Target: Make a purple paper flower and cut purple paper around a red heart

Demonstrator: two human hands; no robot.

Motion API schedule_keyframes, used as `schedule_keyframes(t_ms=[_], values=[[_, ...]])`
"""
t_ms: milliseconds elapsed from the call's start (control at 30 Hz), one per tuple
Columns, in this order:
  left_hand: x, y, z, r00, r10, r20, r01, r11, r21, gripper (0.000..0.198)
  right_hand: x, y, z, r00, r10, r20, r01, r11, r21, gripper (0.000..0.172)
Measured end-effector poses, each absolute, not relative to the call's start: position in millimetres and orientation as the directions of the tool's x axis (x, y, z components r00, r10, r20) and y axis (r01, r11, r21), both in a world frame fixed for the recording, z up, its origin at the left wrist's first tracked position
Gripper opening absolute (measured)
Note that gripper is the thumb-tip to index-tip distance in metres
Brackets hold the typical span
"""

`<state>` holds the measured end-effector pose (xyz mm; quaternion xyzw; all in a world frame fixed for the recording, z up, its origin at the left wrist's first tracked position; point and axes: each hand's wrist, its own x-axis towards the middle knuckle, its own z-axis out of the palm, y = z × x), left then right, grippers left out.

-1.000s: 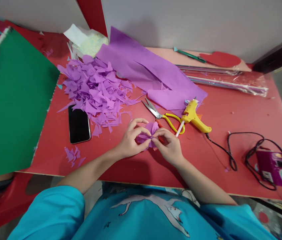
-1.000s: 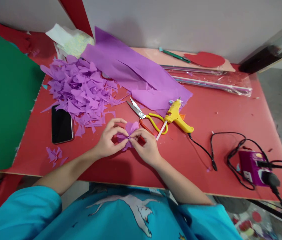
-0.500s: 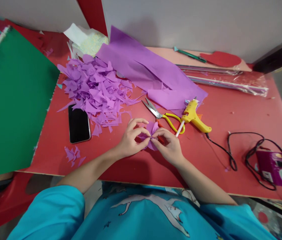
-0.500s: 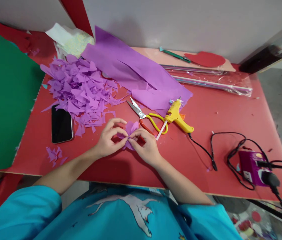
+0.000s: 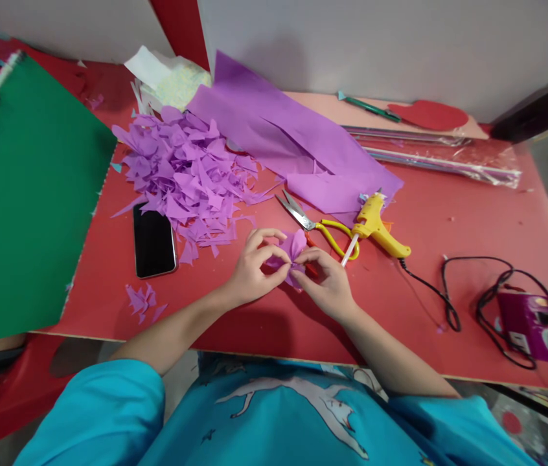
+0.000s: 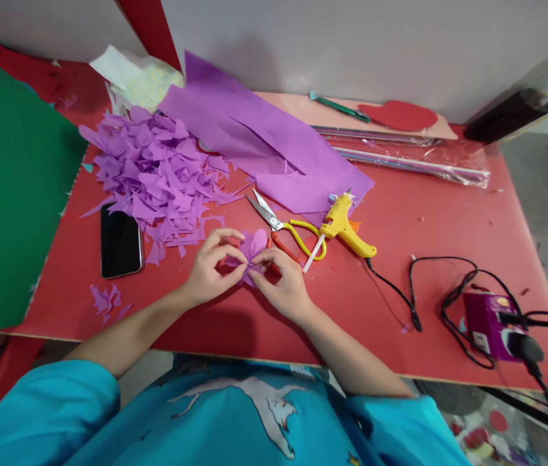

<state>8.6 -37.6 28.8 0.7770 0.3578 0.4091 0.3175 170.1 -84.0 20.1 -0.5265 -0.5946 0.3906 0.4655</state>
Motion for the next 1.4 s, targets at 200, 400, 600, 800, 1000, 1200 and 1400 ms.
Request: schedule_keyframes(t_ms=[200,400,600,800,1000,1200,1400], values=[[5,-37,29,0.471,0.797,0.378,0.233,-0.526,0.818,0.017,171,-86,16,0.038,0.997,0.068,0.168,0.061,-0.984,0.013],[6,-33,19,0.338,0.935,0.107,0.017,-0.120,0.993,0.038,172,-82,24,-0.005,1.000,0.006,0.024,0.006,-1.000,0.015],[9,-30,26,0.461,0.806,-0.371,-0.135,0.477,0.869,0.044,177,-80,26,-0.172,0.983,-0.058,-0.136,-0.082,-0.987,0.022],[11,-30,30,0.416,0.775,-0.476,-0.231,0.596,0.769,0.047,178,-77,22,-0.109,0.988,-0.108,-0.162,-0.125,-0.979,0.028],[15,-29,30,0.262,0.810,-0.524,-0.376,0.586,0.718,0.044,173,-76,15,-0.015,0.990,-0.139,-0.212,-0.139,-0.967,0.042],[19,-33,30,0.246,0.816,-0.524,-0.379,0.578,0.722,0.043,170,-76,17,0.057,0.988,-0.144,-0.185,-0.131,-0.974,0.043],[19,-33,24,0.203,0.876,-0.437,-0.338,0.481,0.809,0.042,174,-74,21,0.063,0.989,-0.131,-0.160,-0.120,-0.980,0.039]])
